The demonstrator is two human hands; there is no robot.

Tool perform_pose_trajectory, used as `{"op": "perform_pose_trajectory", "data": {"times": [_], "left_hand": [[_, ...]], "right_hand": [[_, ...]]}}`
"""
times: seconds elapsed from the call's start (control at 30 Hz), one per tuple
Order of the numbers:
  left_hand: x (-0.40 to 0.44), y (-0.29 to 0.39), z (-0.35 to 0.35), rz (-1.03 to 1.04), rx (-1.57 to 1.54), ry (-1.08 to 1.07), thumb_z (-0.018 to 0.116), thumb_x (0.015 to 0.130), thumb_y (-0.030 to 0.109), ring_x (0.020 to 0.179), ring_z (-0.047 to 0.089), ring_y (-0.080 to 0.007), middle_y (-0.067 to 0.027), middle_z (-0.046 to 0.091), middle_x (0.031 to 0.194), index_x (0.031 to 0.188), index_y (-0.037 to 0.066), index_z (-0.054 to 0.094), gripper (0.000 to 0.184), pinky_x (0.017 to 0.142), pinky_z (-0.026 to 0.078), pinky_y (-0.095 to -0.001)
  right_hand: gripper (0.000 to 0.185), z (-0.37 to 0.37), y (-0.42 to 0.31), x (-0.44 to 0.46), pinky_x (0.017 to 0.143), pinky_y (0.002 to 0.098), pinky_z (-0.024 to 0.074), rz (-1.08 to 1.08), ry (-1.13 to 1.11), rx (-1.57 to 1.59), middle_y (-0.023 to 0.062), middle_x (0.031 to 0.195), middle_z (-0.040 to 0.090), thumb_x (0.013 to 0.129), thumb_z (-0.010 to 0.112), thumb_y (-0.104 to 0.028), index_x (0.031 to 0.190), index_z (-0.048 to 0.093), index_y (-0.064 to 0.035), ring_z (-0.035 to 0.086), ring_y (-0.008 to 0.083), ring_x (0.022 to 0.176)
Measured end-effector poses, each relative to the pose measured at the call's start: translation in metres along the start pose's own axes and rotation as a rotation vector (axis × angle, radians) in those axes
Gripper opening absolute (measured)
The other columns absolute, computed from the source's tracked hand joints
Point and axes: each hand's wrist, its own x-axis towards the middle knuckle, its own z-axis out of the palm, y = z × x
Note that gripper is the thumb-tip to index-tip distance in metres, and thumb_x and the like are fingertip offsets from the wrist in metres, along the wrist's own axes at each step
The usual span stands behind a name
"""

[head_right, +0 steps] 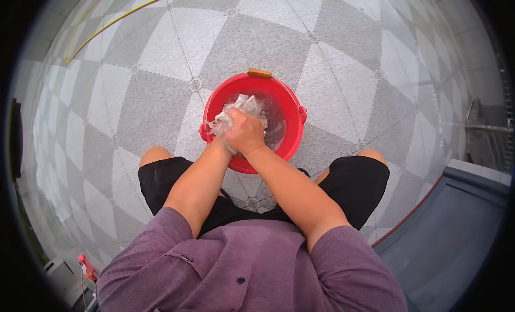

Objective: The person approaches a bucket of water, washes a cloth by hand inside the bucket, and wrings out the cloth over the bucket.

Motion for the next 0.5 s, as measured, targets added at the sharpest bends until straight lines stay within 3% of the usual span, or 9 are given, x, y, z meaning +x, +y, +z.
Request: {"op": "perform_pose_trajectory", "data": {"times": [0.03,0.1,0.13,0.23,0.27,0.4,0.43,0.5], "left_hand": [[-0.015,0.006,0.016,0.051,0.178,0.177,0.042,0.108,0.04,0.118,0.061,-0.0239,-0.0094,0.064,0.126,0.136,0.009,0.058,0.044,0.102,0.049,-0.0436],[-0.025,0.028,0.079,-0.075,-0.081,0.548,0.045,0.108,0.036,0.098,0.07,-0.0254,-0.0105,0.07,0.111,0.125,0.008,0.065,0.038,0.084,0.058,-0.0423],[-0.002,-0.006,0.035,-0.073,-0.142,0.546,0.05,0.107,0.033,0.072,0.069,-0.0255,-0.0114,0.072,0.092,0.111,0.003,0.069,0.035,0.064,0.057,-0.0409],[-0.029,0.032,0.081,-0.046,0.285,0.717,0.048,0.108,0.033,0.077,0.07,-0.0262,-0.0141,0.072,0.097,0.112,-0.001,0.067,0.039,0.069,0.057,-0.043],[-0.022,0.028,0.062,0.007,0.236,0.68,0.048,0.109,0.032,0.079,0.07,-0.0263,-0.0162,0.072,0.1,0.116,-0.006,0.065,0.042,0.069,0.056,-0.0449],[-0.024,0.028,0.038,0.049,0.058,0.912,0.053,0.106,0.025,0.076,0.069,-0.0275,-0.018,0.071,0.101,0.118,-0.006,0.065,0.035,0.064,0.054,-0.0432],[-0.024,0.028,0.028,-0.022,0.145,0.92,0.053,0.105,0.024,0.081,0.07,-0.0275,-0.018,0.071,0.104,0.118,-0.005,0.065,0.034,0.067,0.055,-0.0422],[-0.023,0.031,0.017,-0.026,0.244,0.9,0.053,0.103,0.021,0.093,0.069,-0.0276,-0.0181,0.069,0.112,0.121,-0.005,0.064,0.034,0.076,0.054,-0.0409]], "right_hand": [[0.029,0.004,0.013,0.013,0.087,0.0523,0.0546,0.094,0.011,-0.008,0.0201,0.107,0.073,0.085,0.07,-0.03,0.106,0.071,-0.0099,0.069,0.0445,0.098],[0.029,0.003,0.041,0.044,0.087,0.0531,0.0542,0.276,0.025,-0.056,0.0244,0.105,0.072,0.087,0.069,-0.033,0.104,0.07,-0.0086,0.068,0.0451,0.1],[0.028,0.001,0.058,0.055,0.087,0.0535,0.0539,0.363,0.022,-0.094,0.0264,0.104,0.071,0.089,0.068,-0.033,0.102,0.069,-0.0082,0.068,0.0453,0.101],[0.029,0.005,0.105,0.061,0.089,0.0556,0.053,0.272,0.03,-0.13,0.0292,0.111,0.069,0.092,0.065,-0.033,0.1,0.067,-0.006,0.067,0.0472,0.104],[0.03,0.015,0.107,0.056,0.09,0.0564,0.0527,0.295,0.038,-0.159,0.0293,0.111,0.07,0.094,0.062,-0.034,0.103,0.067,-0.0053,0.066,0.0482,0.105],[0.042,0.06,0.132,0.022,0.096,0.0579,0.0509,0.449,0.026,-0.193,0.0299,0.116,0.069,0.1,0.052,-0.036,0.113,0.069,0.0004,0.064,0.0497,0.112],[0.046,0.077,0.149,0.02,0.098,0.0579,0.0504,0.503,0.031,-0.172,0.0301,0.118,0.069,0.1,0.05,-0.037,0.115,0.07,0.0025,0.064,0.0495,0.115],[0.051,0.086,0.189,0.022,0.101,0.0558,0.0503,0.581,-0.228,-0.294,0.0305,0.121,0.068,0.099,0.05,-0.036,0.116,0.071,0.0074,0.064,0.0466,0.118]]}}
